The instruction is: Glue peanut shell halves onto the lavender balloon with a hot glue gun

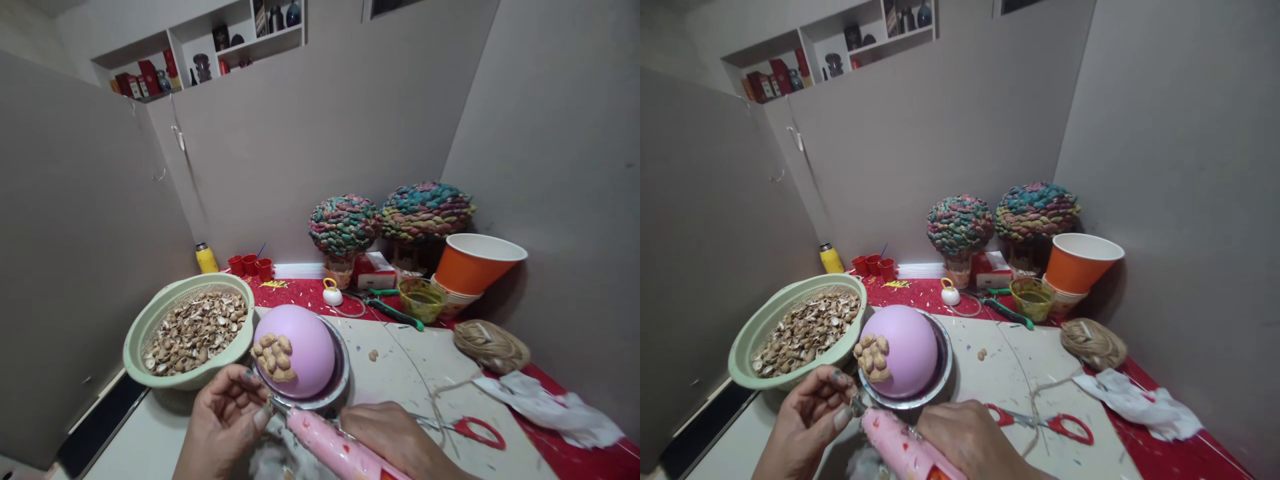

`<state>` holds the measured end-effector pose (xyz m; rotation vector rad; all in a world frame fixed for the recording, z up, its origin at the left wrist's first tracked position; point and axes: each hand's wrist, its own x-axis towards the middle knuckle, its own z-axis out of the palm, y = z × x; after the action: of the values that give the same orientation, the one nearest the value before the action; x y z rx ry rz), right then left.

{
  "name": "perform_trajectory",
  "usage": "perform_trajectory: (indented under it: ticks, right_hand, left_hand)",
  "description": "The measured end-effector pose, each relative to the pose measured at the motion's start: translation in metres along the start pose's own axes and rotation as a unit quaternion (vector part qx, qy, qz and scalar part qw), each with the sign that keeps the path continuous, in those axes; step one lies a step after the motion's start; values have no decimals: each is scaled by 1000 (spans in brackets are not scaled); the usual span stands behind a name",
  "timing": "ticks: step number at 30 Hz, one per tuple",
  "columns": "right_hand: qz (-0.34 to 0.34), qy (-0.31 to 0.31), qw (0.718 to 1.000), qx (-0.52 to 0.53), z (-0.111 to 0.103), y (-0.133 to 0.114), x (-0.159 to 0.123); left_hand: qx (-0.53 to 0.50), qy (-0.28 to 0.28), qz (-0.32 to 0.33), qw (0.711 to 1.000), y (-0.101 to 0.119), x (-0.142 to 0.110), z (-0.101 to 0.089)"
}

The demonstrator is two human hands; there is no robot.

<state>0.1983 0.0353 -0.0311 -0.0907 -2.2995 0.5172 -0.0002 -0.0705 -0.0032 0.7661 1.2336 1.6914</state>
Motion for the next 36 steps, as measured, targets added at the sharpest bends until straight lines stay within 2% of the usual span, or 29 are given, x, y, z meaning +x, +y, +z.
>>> perform_trajectory:
  ticks: [10, 19, 24, 29, 36]
  right_hand:
    - [7, -6, 1000, -28, 4, 2, -8]
    - [7, -10, 999, -47, 2, 3, -8]
    - [2, -14, 998, -68, 1, -1, -8]
    - [22, -8, 999, -37, -2, -7, -4]
    - [27, -27, 995, -88, -4, -15, -3]
  left_hand:
    - [-19, -14, -2, 1000, 0, -3, -1]
    - [-48, -44, -29, 997, -1, 1, -4]
    - [-68, -46, -34, 996, 3, -2, -1]
    - [-66, -48, -38, 996, 4, -1, 0]
    - [-66, -65, -35, 995, 3, 1, -2]
